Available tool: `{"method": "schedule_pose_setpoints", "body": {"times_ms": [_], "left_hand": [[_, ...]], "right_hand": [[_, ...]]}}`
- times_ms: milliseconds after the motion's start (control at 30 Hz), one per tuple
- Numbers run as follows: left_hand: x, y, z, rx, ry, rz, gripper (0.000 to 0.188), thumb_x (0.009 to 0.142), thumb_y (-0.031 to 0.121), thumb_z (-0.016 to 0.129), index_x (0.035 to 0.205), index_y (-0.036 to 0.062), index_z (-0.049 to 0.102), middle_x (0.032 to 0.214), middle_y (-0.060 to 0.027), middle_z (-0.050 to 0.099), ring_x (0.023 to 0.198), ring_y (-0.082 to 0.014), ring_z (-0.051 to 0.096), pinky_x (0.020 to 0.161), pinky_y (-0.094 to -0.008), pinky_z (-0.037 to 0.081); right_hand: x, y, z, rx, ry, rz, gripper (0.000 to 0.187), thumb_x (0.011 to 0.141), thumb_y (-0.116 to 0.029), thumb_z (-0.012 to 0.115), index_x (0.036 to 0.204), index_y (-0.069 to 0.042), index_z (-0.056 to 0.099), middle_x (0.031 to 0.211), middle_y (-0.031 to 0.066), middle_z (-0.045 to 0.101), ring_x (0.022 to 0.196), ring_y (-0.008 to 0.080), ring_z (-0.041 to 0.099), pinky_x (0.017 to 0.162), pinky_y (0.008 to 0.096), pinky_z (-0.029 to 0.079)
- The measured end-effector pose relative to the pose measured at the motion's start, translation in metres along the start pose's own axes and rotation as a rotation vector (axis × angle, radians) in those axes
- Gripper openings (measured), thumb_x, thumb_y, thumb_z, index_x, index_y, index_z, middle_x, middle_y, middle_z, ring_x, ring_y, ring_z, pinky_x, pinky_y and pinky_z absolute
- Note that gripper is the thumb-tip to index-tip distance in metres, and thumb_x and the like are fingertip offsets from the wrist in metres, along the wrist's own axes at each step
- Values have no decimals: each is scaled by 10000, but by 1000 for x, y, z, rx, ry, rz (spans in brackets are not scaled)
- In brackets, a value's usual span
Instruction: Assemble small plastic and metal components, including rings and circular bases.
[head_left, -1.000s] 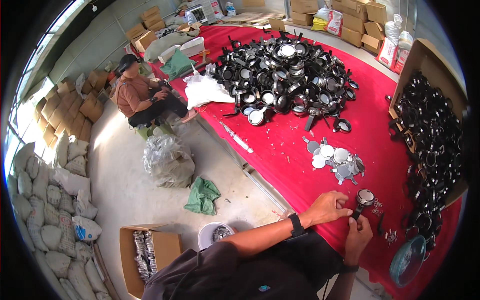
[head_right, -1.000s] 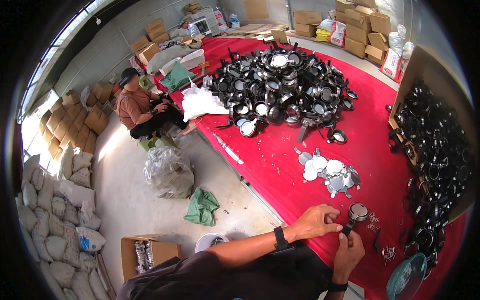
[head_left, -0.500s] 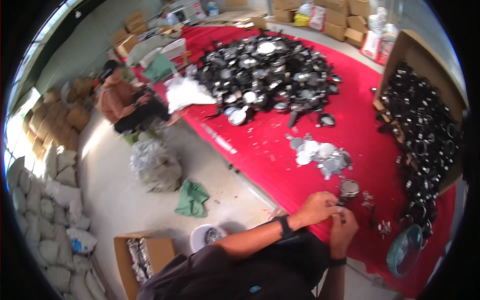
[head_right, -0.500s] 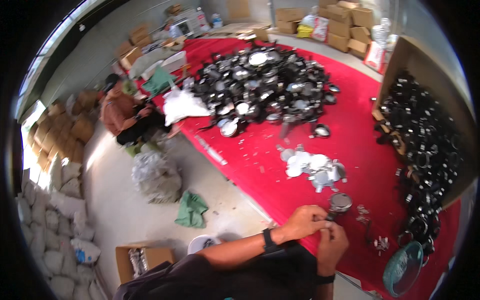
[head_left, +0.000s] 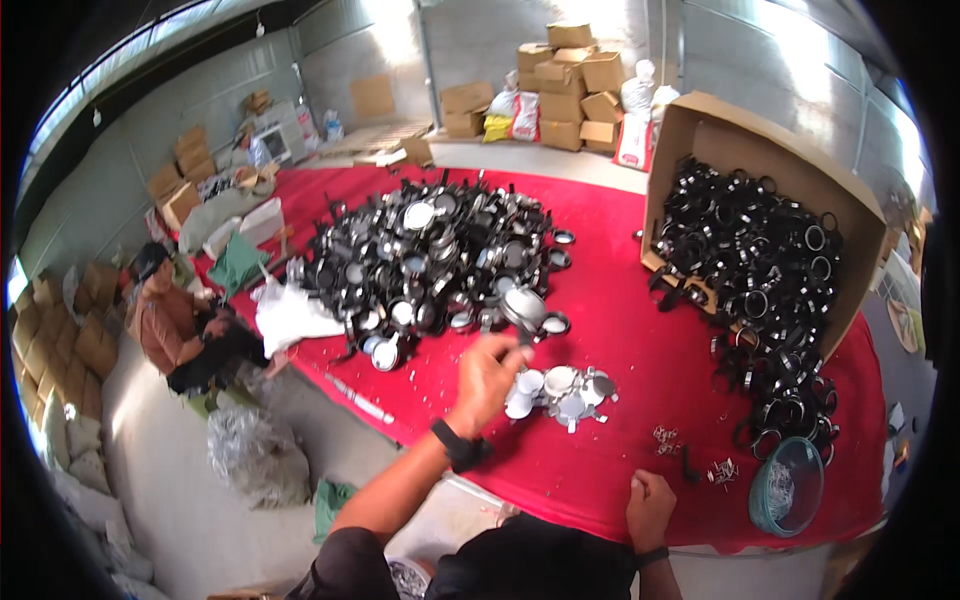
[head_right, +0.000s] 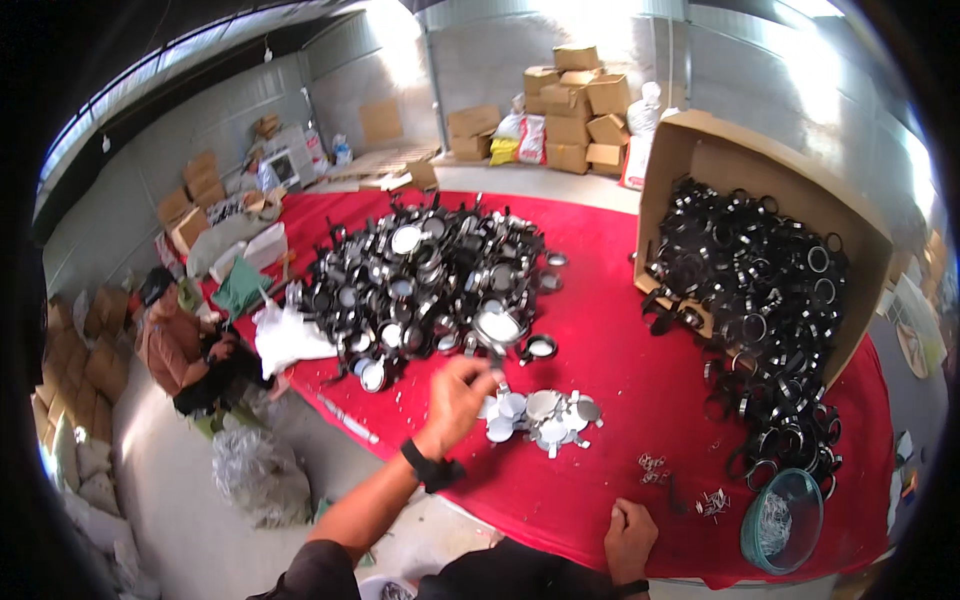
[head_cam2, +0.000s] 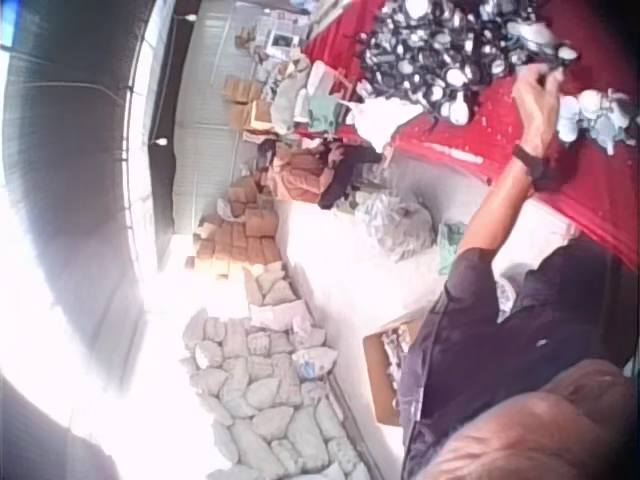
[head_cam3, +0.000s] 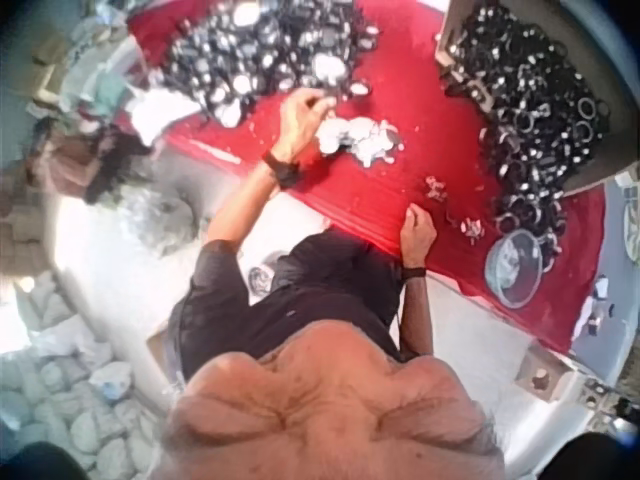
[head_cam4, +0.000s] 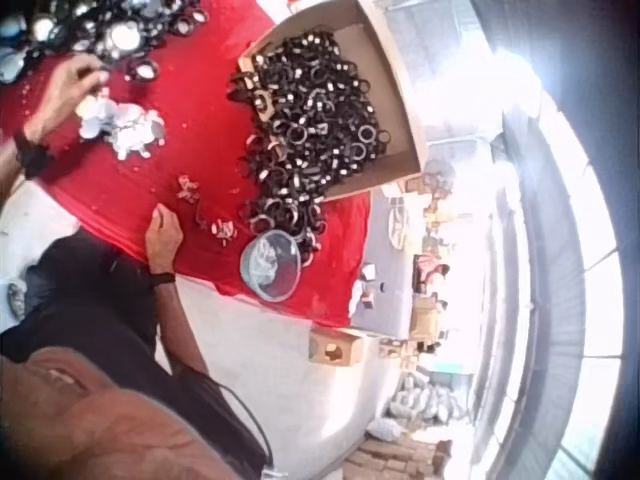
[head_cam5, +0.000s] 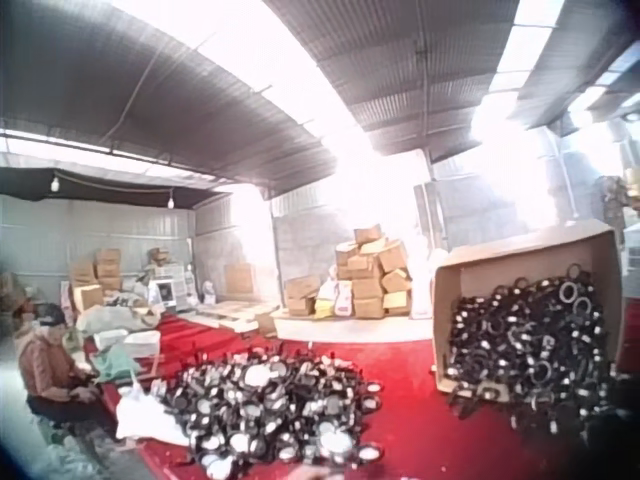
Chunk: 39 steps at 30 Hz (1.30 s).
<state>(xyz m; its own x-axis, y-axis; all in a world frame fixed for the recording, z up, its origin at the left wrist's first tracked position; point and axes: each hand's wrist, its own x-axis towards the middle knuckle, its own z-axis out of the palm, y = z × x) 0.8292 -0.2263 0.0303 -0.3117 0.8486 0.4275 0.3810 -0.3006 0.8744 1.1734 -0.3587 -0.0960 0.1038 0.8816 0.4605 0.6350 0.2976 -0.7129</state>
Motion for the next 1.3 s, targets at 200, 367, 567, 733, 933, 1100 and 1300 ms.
{"method": "schedule_pose_setpoints", "body": {"times_ms": [200, 367, 567, 733, 933, 1100, 1300], "left_hand": [[201, 30, -65, 416, 406, 123, 572, 1025, 433, 695, 1188, -112, 747, 1039, -309, 797, 1005, -442, 785, 928, -515, 571], [139, 4, 6, 310, 122, 143, 488, 998, 328, 775, 1276, -71, 752, 1154, -263, 795, 1112, -390, 783, 1011, -452, 596], [63, -61, 62, 102, -217, 73, 328, 935, 135, 866, 1189, -60, 792, 1128, -145, 810, 1041, -225, 777, 960, -380, 609], [21, -25, 128, 198, -396, 91, 329, 990, 174, 831, 1239, -38, 806, 1236, -175, 820, 1132, -264, 787, 1008, -379, 604], [-24, 27, 248, 259, -608, 284, 405, 984, 198, 822, 1329, -7, 772, 1195, -195, 821, 1090, -290, 799, 989, -390, 609], [-59, 57, 341, 175, -987, 426, 540, 915, 315, 883, 1332, -6, 760, 1215, -204, 794, 1042, -338, 784, 932, -432, 622], [-143, 72, 432, 192, -1083, 584, 387, 785, 360, 885, 911, 2, 805, 1000, -287, 710, 1009, -464, 705, 875, -540, 596]], "right_hand": [[-6, -16, 2, -18, 19, -5, 116, 938, -17, 716, 1046, -2, 755, 958, 189, 741, 893, 401, 738, 805, 477, 598], [-14, -18, -4, -59, 77, 63, 120, 933, -18, 723, 1049, -17, 756, 952, 183, 737, 875, 406, 732, 778, 491, 600], [10, -10, 6, -81, 31, -68, 132, 1009, -103, 693, 1095, -53, 780, 969, 178, 741, 881, 408, 726, 777, 513, 611], [15, 4, -20, 160, 4, 35, 119, 975, -65, 744, 1086, -41, 776, 987, 170, 762, 903, 401, 747, 785, 459, 620], [7, 39, -47, -69, 155, 150, 77, 974, -125, 748, 1033, -78, 767, 956, 143, 755, 869, 397, 745, 763, 476, 619], [12, 32, -40, -51, 157, 134, 42, 973, -129, 747, 998, -96, 755, 938, 132, 744, 848, 393, 740, 745, 486, 619], [-5, 45, -47, -157, 110, 126, 62, 971, -108, 746, 1022, -87, 774, 955, 165, 753, 882, 413, 738, 791, 532, 613]]}}
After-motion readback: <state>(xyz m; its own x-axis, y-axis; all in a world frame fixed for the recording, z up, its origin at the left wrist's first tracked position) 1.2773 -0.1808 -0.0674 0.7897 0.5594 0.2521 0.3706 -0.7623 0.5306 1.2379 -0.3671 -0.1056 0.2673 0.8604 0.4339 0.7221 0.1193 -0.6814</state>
